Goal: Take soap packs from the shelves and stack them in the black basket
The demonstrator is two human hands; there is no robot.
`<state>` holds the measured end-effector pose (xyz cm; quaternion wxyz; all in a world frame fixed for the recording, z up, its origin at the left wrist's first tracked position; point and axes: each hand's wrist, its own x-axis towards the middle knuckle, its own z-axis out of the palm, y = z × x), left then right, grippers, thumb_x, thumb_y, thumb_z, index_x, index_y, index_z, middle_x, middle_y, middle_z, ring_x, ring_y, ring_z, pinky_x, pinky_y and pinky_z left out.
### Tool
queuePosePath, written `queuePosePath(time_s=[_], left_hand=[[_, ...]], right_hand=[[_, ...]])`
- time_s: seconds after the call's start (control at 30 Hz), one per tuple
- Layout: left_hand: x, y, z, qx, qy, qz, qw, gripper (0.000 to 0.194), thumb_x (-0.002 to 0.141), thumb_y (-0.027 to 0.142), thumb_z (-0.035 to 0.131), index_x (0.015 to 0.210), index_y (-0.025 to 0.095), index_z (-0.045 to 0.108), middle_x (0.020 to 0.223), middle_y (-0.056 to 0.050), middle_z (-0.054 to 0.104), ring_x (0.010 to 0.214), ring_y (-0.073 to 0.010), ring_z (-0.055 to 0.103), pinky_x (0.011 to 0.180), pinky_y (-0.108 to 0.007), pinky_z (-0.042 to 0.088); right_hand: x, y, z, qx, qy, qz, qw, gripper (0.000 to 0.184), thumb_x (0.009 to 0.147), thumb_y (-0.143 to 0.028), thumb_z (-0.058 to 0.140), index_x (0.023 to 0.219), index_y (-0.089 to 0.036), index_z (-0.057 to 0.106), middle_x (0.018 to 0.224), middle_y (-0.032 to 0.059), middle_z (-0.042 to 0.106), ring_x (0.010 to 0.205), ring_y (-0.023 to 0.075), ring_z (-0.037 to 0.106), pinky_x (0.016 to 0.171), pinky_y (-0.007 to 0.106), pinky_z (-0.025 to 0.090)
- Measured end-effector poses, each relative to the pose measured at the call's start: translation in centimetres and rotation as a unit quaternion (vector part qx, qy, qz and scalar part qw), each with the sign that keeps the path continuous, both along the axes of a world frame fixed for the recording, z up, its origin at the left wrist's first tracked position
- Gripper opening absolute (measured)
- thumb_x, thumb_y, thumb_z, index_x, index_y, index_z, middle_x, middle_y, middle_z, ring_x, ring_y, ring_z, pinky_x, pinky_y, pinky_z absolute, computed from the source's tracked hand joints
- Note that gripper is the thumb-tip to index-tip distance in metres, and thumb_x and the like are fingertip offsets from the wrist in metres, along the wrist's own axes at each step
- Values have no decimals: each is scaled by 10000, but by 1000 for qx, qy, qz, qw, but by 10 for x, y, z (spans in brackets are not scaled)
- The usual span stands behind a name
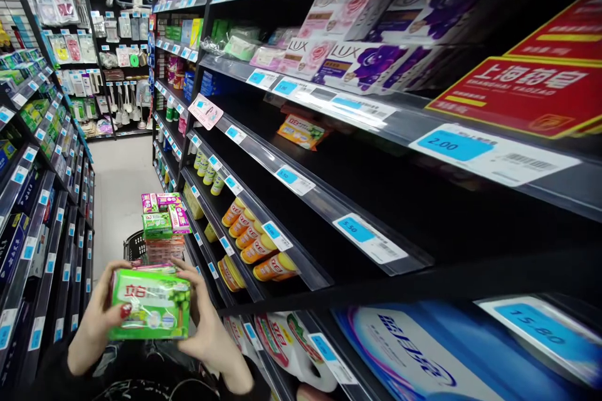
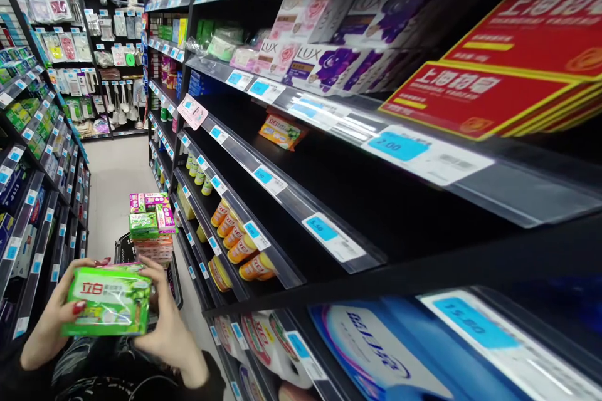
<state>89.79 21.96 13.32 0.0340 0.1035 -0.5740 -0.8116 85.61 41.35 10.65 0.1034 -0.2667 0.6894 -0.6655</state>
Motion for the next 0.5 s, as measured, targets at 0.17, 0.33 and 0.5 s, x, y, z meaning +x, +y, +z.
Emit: queuePosePath(time_s=[0.17, 0.33, 0.5], left_hand=[[6, 32, 38, -362, 70, 17, 929, 466, 639, 165, 696, 1083, 248, 579, 1206, -94, 540, 1146, -354, 501, 976, -400, 367], [0, 43, 36, -391, 54, 1, 919, 522, 620, 143, 629, 1121, 261, 550, 1272, -86, 481, 1148, -349, 506, 1008, -471, 353], [-8, 21, -4, -185, -22, 0, 983, 775, 531, 372, 767, 1215, 220, 438, 1117, -114, 642, 988, -384, 605, 890, -511, 457]], right_hand=[[-13, -19, -44, -133, -61, -40, 988, 745, 594, -220, 763, 1181, -262, 307, 1371, 147, 393, 1313, 266, 406, 1101, 427, 306], [-11, -22, -49, -151, -101, -81, 980, 720, 631, -282, 758, 1170, -295, 282, 1307, 108, 463, 1212, 248, 511, 1033, 401, 400], [-8, -5, -23, 6, 7, -84, 996, 744, 546, -99, 680, 1196, -233, 345, 1395, 146, 369, 1286, 267, 429, 1060, 375, 364]])
